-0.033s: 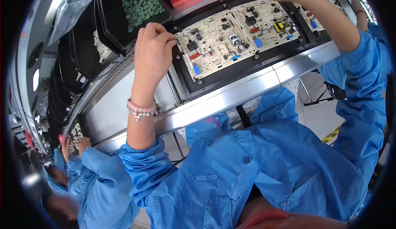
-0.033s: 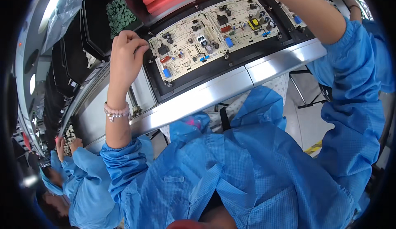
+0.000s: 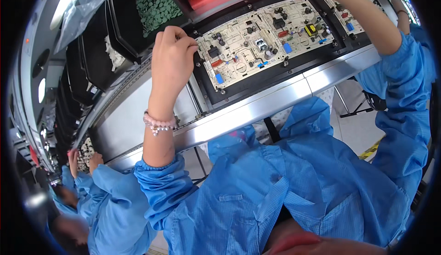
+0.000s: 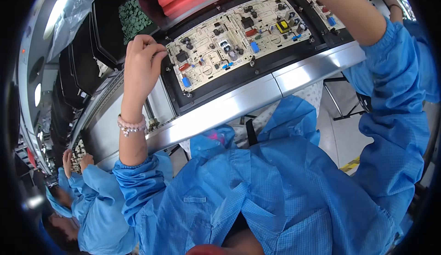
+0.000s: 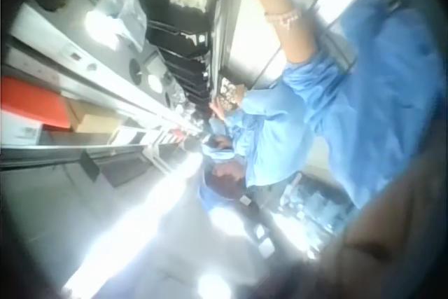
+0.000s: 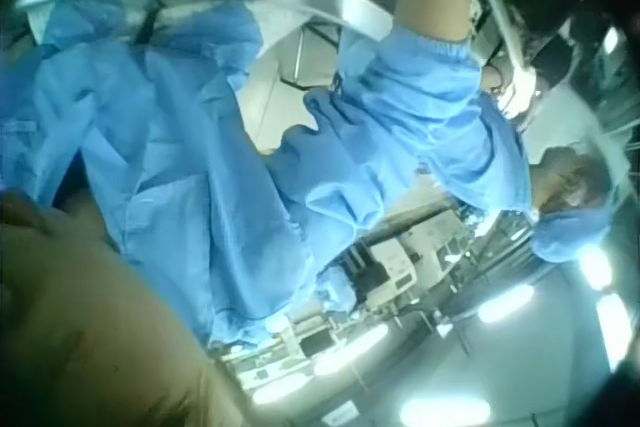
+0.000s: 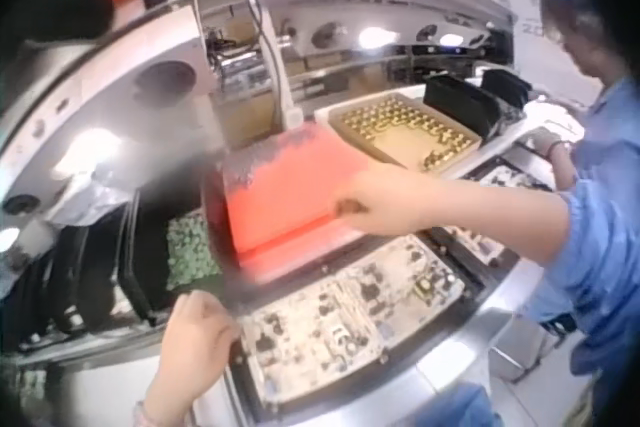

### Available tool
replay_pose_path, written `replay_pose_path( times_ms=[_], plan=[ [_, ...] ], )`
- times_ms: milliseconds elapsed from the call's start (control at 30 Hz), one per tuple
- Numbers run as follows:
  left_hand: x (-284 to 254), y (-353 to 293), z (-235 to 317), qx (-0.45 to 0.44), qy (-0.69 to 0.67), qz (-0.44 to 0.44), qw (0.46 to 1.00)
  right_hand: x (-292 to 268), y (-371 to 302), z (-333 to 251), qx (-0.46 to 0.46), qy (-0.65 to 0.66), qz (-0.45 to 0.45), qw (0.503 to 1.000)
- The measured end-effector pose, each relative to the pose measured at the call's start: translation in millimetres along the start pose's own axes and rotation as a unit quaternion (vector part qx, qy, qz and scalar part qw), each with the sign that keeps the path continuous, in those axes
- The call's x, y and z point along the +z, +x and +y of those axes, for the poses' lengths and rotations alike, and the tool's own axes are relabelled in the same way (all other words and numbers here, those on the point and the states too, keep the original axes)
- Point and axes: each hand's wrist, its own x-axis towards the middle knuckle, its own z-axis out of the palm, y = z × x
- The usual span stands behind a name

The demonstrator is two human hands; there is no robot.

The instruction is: Assemble electronic components onto circuit boards on a production line.

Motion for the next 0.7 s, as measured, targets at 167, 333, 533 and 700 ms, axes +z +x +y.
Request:
replay_pose_path(
  times_ms=[167, 333, 533, 700],
  plan=[
    [2, 8, 6, 0.02, 0.022, -0.022, 0.999, -23, -9, 57, 0.05, -0.187, 0.149, 0.97],
    [-6, 16, 15, 0.023, 0.004, -0.033, 0.999, 3, 5, 188, 0.087, -0.138, 0.255, 0.953],
    [-26, 21, 41, 0.015, -0.069, -0.04, 0.997, 36, 18, 257, 0.058, -0.192, 0.22, 0.955],
    [-26, 15, 52, 0.034, -0.05, -0.098, 0.993, 5, 26, 209, 0.264, 0.003, 0.064, 0.962]
  ],
)
